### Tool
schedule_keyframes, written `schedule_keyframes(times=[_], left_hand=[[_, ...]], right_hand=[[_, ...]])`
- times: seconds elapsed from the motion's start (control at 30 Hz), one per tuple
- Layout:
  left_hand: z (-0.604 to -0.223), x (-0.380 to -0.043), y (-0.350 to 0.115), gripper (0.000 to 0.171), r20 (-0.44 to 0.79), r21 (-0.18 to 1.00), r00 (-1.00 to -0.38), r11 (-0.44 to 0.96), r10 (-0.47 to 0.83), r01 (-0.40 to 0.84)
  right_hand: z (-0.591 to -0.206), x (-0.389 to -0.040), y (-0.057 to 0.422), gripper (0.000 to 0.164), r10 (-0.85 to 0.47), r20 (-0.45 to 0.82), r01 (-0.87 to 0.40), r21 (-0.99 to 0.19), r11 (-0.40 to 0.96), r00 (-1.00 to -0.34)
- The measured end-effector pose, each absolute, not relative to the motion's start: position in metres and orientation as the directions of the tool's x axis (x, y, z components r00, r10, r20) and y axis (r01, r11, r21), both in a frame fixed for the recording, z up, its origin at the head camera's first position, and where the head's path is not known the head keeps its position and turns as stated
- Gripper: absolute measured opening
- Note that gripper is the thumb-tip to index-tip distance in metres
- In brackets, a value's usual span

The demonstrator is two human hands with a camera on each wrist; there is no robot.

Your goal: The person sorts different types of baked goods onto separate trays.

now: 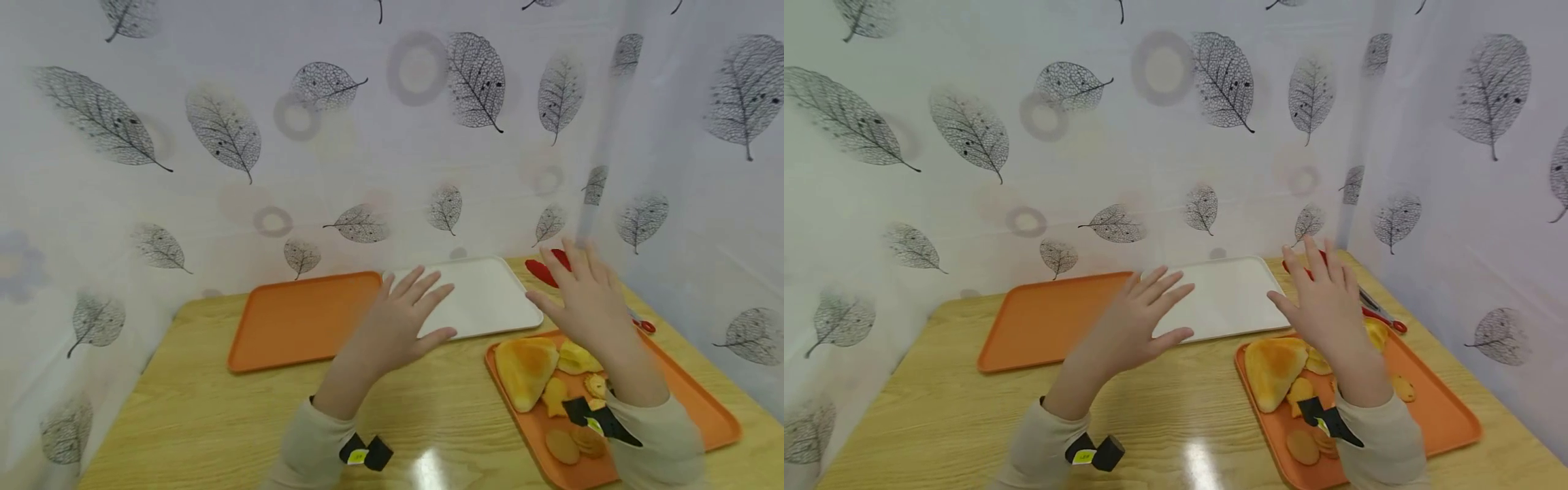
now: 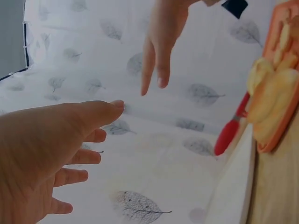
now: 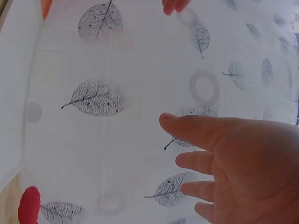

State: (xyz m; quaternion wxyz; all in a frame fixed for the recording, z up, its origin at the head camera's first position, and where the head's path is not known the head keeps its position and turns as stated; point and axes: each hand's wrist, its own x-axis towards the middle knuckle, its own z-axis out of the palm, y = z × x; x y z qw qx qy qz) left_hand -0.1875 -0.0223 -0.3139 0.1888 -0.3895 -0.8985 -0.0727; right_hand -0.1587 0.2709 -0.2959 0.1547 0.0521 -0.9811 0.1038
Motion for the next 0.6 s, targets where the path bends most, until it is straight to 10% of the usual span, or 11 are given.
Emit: schedule_keyframes(times=[0.6], left_hand=[[-0.376, -0.145, 0.047, 0.071, -0.081, -0.117, -0.467, 0.457, 0.881, 0.882]], right_hand=[[-0.359, -0.139, 0.403, 0.083, -0.002, 0.233, -0.02, -0.077, 0.997, -0.972]])
